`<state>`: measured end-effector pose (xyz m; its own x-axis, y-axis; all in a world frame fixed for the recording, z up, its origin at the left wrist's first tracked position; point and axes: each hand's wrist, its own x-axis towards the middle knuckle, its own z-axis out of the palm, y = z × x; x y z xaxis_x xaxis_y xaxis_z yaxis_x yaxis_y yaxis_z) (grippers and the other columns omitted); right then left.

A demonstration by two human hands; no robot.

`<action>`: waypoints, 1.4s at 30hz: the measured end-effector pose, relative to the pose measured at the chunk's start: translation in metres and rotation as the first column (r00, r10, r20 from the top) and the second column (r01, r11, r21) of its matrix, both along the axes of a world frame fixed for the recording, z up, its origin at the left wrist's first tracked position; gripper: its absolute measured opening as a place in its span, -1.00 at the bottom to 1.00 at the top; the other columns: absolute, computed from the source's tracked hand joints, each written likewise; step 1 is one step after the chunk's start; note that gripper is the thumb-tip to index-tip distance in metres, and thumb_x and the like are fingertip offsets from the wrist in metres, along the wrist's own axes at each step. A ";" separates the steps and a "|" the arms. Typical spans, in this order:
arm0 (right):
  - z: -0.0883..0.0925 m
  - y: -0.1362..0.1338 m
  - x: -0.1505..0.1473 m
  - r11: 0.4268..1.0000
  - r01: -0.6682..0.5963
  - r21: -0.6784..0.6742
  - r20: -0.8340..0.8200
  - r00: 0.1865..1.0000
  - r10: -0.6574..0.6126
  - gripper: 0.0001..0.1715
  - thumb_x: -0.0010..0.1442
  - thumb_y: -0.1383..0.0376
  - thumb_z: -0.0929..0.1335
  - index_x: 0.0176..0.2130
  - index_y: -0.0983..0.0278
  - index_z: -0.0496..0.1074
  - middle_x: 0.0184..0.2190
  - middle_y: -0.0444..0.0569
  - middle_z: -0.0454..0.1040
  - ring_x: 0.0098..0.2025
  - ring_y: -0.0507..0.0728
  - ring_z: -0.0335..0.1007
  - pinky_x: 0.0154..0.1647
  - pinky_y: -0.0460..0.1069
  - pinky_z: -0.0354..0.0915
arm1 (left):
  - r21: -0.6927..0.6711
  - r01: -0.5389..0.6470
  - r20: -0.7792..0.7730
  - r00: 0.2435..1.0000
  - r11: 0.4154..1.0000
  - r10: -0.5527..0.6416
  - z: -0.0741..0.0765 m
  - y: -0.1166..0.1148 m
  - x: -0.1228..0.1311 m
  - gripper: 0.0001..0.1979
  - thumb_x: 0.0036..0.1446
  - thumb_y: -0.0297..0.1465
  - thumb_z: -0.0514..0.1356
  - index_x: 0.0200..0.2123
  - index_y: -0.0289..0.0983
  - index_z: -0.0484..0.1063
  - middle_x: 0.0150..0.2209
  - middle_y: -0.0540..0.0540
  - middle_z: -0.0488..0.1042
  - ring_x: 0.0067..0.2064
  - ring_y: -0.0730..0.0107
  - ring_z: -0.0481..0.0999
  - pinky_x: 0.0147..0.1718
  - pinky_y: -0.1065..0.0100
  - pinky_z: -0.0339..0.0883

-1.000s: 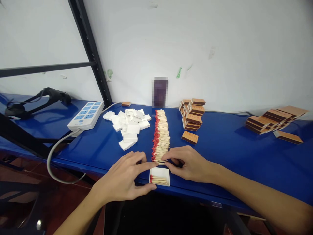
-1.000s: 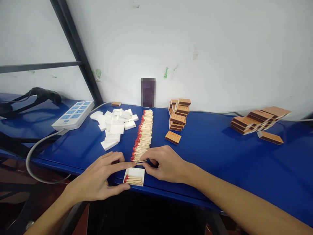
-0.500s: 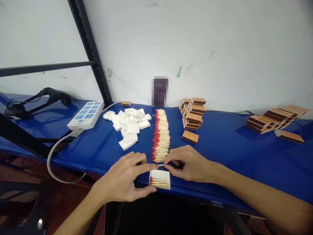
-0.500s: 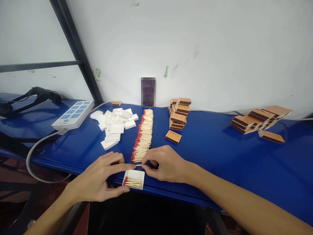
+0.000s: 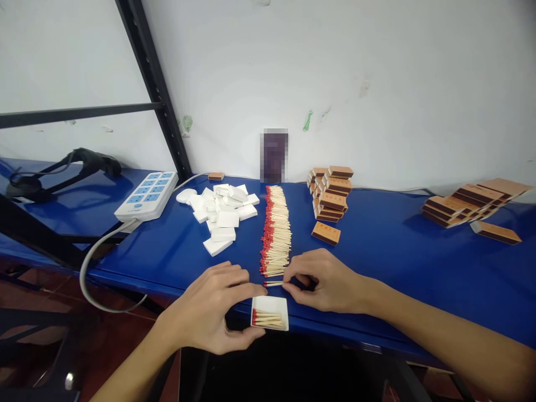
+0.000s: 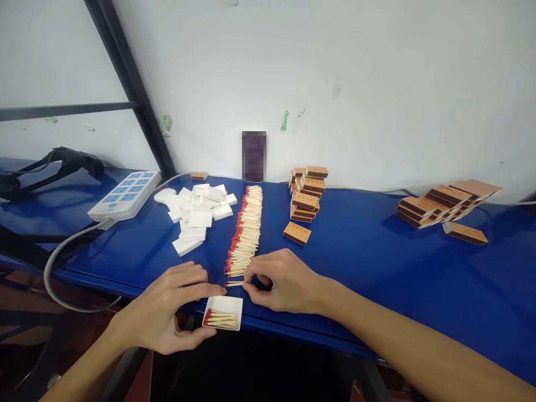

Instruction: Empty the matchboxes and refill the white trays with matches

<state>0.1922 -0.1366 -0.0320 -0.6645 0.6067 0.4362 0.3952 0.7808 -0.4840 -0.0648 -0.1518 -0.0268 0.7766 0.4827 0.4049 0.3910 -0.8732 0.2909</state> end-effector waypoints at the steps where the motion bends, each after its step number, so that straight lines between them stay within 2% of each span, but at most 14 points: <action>1: 0.000 0.000 0.000 1.000 -0.005 0.000 0.008 1.000 0.005 -0.90 0.14 0.40 0.35 -0.41 0.31 0.47 -0.63 -0.26 0.17 -0.60 -0.07 0.07 -0.56 -0.13 0.06 | 0.005 -0.003 -0.001 1.000 1.000 0.003 -0.001 0.000 0.000 -0.65 0.05 -0.27 0.29 -0.09 -0.25 0.47 -0.38 -0.03 0.40 -0.37 0.35 0.38 -0.32 0.29 0.23; 9: 0.002 -0.001 0.000 1.000 0.022 -0.020 0.021 1.000 -0.021 -0.92 0.13 0.40 0.36 -0.42 0.31 0.45 -0.63 -0.27 0.14 -0.60 -0.07 0.06 -0.56 -0.13 0.03 | 0.055 -0.097 -0.070 0.992 0.994 0.101 -0.004 0.001 0.001 -0.58 0.11 -0.18 0.27 0.03 -0.18 0.46 -0.33 -0.05 0.44 -0.30 0.30 0.47 -0.21 0.25 0.33; 14: 0.004 -0.003 0.002 0.999 0.033 -0.014 0.014 0.999 -0.033 -0.88 0.16 0.41 0.34 -0.30 0.33 0.50 -0.59 -0.23 0.23 -0.57 -0.06 0.10 -0.53 -0.12 0.07 | 0.063 -0.117 -0.135 0.983 0.991 0.125 -0.003 -0.001 0.002 -0.55 0.10 -0.13 0.28 0.04 -0.14 0.47 -0.33 -0.03 0.45 -0.29 0.27 0.49 -0.18 0.20 0.37; 18: 0.006 -0.004 0.002 1.000 0.007 -0.019 0.031 0.999 -0.007 -0.81 0.23 0.40 0.30 -0.23 0.32 0.53 -0.53 -0.17 0.33 -0.54 -0.05 0.18 -0.50 -0.12 0.11 | 0.077 -0.125 -0.133 0.982 0.989 0.134 -0.004 -0.001 0.002 -0.55 0.09 -0.12 0.28 0.03 -0.14 0.48 -0.29 -0.05 0.48 -0.25 0.23 0.52 -0.12 0.14 0.39; 27: 0.009 -0.003 0.002 0.999 0.009 -0.036 0.094 0.996 -0.005 -0.78 0.26 0.38 0.28 -0.25 0.31 0.54 -0.51 -0.13 0.35 -0.50 -0.02 0.24 -0.47 -0.10 0.13 | 0.116 -0.135 -0.112 0.983 0.984 0.148 -0.008 -0.001 0.001 -0.52 0.09 -0.11 0.29 0.05 -0.17 0.47 -0.18 -0.11 0.52 -0.12 0.14 0.56 -0.02 0.06 0.40; 38: 0.010 -0.003 0.001 0.997 0.016 -0.071 0.091 0.996 -0.010 -0.75 0.25 0.39 0.28 -0.35 0.30 0.54 -0.57 -0.14 0.35 -0.54 -0.03 0.21 -0.49 -0.10 0.10 | 0.106 -0.135 -0.107 0.983 0.985 0.146 -0.006 -0.001 0.001 -0.54 0.11 -0.12 0.27 0.05 -0.19 0.47 -0.24 -0.09 0.52 -0.17 0.20 0.56 -0.04 0.12 0.40; 42: 0.011 -0.003 0.001 0.997 0.017 -0.082 0.068 0.998 -0.012 -0.75 0.25 0.38 0.29 -0.28 0.29 0.57 -0.57 -0.15 0.38 -0.56 -0.04 0.21 -0.50 -0.11 0.10 | 0.084 -0.153 -0.141 0.976 0.985 0.164 -0.003 -0.001 0.004 -0.55 0.15 -0.13 0.24 0.06 -0.21 0.46 -0.28 -0.08 0.50 -0.23 0.25 0.54 -0.07 0.15 0.40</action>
